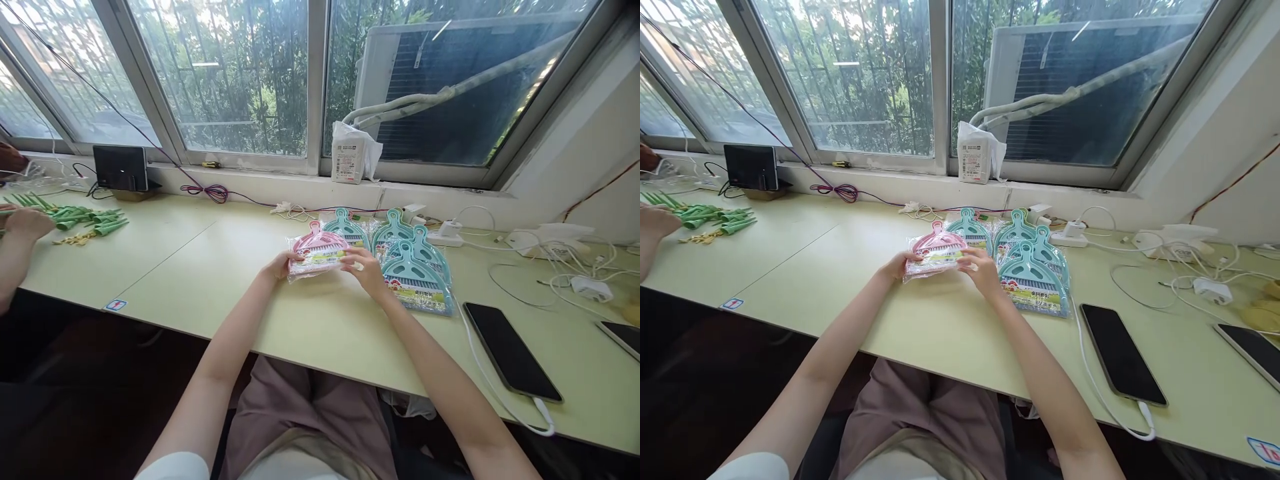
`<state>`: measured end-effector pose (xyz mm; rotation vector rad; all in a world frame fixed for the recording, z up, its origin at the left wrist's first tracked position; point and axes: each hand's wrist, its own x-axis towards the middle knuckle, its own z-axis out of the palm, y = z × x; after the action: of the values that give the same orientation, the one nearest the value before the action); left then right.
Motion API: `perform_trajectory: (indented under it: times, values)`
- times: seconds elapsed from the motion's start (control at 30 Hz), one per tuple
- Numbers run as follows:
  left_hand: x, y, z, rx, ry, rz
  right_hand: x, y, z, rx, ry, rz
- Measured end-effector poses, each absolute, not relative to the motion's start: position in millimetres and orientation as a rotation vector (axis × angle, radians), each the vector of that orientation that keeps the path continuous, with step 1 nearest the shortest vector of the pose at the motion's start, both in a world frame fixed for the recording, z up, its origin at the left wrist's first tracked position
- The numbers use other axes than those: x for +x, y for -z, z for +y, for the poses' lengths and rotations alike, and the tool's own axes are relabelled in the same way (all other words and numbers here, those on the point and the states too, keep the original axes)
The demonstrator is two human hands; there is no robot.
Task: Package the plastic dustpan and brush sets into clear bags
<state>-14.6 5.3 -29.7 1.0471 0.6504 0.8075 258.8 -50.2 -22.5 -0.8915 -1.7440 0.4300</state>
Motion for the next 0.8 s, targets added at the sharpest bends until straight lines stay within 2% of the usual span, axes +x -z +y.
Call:
perform_trajectory:
  times: [0.2,0.8]
  values:
    - [-16.7,23.5,1.8,1.041,-0.775,0.748,257.8,29.0,-47.4,-0.873,-0.547,-1.693]
    - [-14.7,19.0,-0.3,1.159,-0.67,0.731,249.8,16.2,-67.5,-0.953,-0.479,-1.409]
